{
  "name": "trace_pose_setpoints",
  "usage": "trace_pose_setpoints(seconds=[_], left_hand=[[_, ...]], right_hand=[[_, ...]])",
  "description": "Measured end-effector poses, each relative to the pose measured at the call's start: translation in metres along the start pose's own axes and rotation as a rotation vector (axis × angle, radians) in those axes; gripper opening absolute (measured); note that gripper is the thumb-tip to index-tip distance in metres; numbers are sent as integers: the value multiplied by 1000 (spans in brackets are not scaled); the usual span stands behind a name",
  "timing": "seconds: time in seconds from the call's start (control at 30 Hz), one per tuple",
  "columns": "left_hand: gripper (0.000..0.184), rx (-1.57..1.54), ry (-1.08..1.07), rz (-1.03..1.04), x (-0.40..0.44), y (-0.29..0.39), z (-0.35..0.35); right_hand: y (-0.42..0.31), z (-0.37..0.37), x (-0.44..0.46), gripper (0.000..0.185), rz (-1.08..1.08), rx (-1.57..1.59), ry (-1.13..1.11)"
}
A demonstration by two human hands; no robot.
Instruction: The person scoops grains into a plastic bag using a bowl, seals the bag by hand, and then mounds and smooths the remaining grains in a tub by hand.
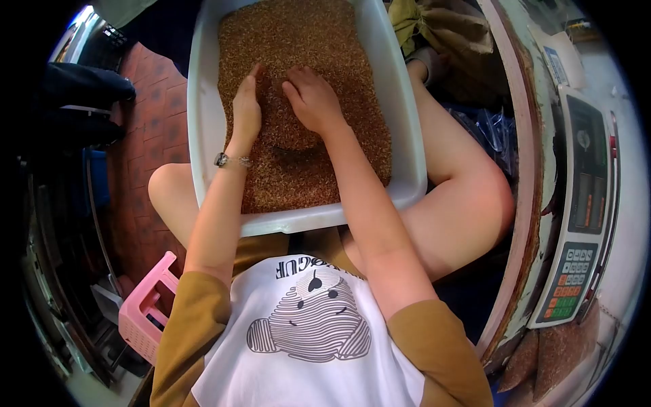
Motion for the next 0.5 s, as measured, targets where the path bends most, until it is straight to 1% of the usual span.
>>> trace_pose_setpoints(seconds=[0.03,0.1,0.13,0.2,0.27,0.3,0.33,0.37,0.4,0.43,0.47,0.5], left_hand=[[54,22,24,3,-1,4,-5],[57,-234,109,-150,6,-13,-11],[59,-362,149,-226,7,-25,-14],[56,-367,208,-251,7,-44,-24],[54,-399,258,-203,16,-67,-22],[51,-259,214,-140,18,-80,-26],[48,-464,229,-254,13,-79,-18],[46,-361,187,-234,10,-84,-19],[45,-110,84,-110,7,-75,-20],[46,-152,86,-144,2,-66,-16],[46,-46,53,-136,-1,-34,-11],[47,-148,81,-147,0,-47,-11]], right_hand=[[-2,-8,0,51,-14,-46,82],[-7,-26,-1,50,-45,-137,245],[-11,-27,-1,51,-67,-110,242],[-24,-34,4,52,-118,-73,257],[-32,-14,-2,54,-108,-86,93],[-37,-9,-4,54,-142,-193,59],[-41,-4,-6,54,-165,-303,24],[-43,-5,-6,54,-153,-274,46],[-44,-8,-6,53,-140,-242,67],[-46,-13,-7,52,-159,-262,134],[-49,-16,-9,51,-178,-277,195],[-52,-16,-9,51,-186,-281,210]])
Point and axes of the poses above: each hand's wrist, its own x-axis towards the middle knuckle, its own z-axis out of the palm, y = z × x, the point moved 4 cm from there along x, towards the middle knuckle, and after that the axes turned 14 degrees about -x, right-handed, at the moved point
